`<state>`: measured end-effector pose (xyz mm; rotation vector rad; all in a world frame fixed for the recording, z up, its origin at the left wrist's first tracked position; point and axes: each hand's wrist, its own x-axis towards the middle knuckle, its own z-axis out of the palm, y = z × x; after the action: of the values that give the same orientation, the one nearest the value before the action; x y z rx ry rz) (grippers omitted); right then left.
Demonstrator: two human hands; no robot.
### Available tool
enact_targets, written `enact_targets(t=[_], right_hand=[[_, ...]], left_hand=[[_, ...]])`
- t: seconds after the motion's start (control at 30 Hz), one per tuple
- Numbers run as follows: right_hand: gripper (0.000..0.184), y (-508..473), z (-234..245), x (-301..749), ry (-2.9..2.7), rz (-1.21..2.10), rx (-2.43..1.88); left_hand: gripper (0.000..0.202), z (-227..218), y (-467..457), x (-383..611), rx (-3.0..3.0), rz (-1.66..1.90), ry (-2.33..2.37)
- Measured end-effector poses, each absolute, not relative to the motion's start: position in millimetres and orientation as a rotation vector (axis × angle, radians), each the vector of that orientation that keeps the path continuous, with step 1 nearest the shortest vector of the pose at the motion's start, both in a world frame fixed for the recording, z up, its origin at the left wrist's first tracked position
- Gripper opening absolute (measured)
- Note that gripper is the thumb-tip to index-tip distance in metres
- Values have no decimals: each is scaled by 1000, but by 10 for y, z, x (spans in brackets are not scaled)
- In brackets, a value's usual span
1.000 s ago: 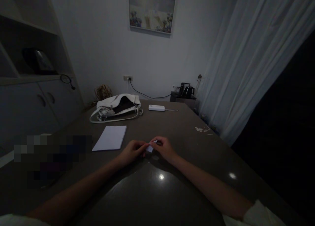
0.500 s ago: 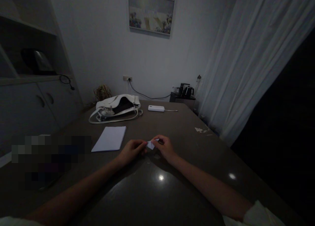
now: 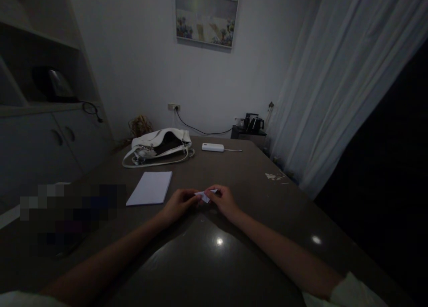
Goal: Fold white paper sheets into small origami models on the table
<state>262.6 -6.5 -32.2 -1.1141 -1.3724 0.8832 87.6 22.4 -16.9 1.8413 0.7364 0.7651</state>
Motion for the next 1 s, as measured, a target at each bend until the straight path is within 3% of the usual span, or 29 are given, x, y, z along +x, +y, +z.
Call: enact_targets(t=[0.33, 1.0], right_hand=[[20, -58, -320, 2635, -1369, 810, -1137], [17, -98, -299, 2607, -1432, 830, -1111]], left_hand=[[44, -111, 219, 893, 1554, 843, 812], [41, -165, 262, 869, 1858, 739, 760]])
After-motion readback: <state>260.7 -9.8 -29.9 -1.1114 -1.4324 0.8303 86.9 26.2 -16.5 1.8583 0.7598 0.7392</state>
